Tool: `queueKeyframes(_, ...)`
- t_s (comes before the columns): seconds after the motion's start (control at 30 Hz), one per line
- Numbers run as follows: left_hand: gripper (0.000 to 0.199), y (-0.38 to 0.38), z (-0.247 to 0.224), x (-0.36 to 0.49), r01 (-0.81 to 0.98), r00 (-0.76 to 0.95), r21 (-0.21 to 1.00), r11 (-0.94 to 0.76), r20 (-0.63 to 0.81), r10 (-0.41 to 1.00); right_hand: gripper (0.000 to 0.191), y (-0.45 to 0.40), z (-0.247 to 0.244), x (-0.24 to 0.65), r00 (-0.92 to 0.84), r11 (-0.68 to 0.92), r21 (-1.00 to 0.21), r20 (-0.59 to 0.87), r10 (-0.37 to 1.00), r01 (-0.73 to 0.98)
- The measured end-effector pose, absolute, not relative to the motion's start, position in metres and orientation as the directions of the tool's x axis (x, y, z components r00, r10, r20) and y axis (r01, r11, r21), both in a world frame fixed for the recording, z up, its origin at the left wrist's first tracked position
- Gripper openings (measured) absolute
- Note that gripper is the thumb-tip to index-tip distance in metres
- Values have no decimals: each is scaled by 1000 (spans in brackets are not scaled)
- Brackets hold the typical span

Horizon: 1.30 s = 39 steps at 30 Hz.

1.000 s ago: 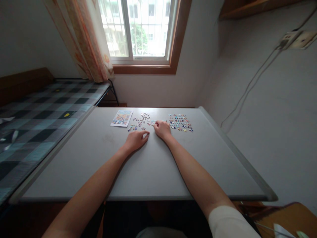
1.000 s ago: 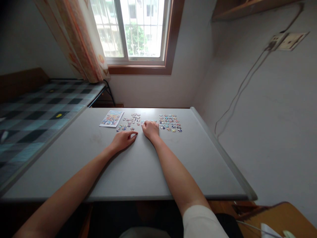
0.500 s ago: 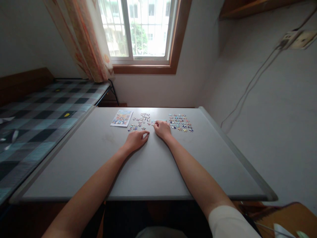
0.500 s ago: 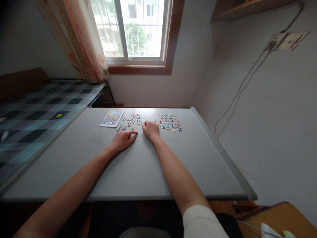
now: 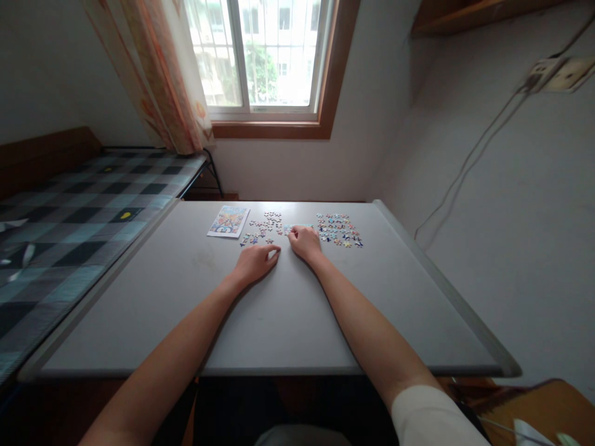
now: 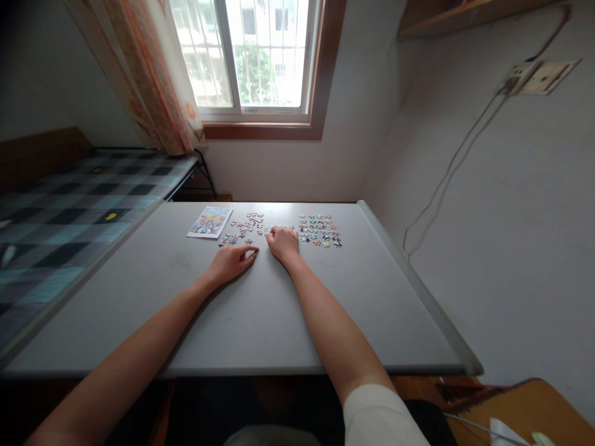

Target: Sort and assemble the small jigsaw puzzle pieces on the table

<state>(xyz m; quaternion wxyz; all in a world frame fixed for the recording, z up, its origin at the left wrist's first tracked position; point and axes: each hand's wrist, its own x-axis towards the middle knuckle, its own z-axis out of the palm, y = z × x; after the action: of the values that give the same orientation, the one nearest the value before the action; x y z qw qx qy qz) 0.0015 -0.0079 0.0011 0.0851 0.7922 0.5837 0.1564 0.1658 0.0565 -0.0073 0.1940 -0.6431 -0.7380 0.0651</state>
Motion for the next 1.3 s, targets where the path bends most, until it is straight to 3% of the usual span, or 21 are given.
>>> queueKeyframes(1.3,33,-8,0,1,893,280,318,-318,162,946,28,57,-8,166,-99,168,-349,208,973,922)
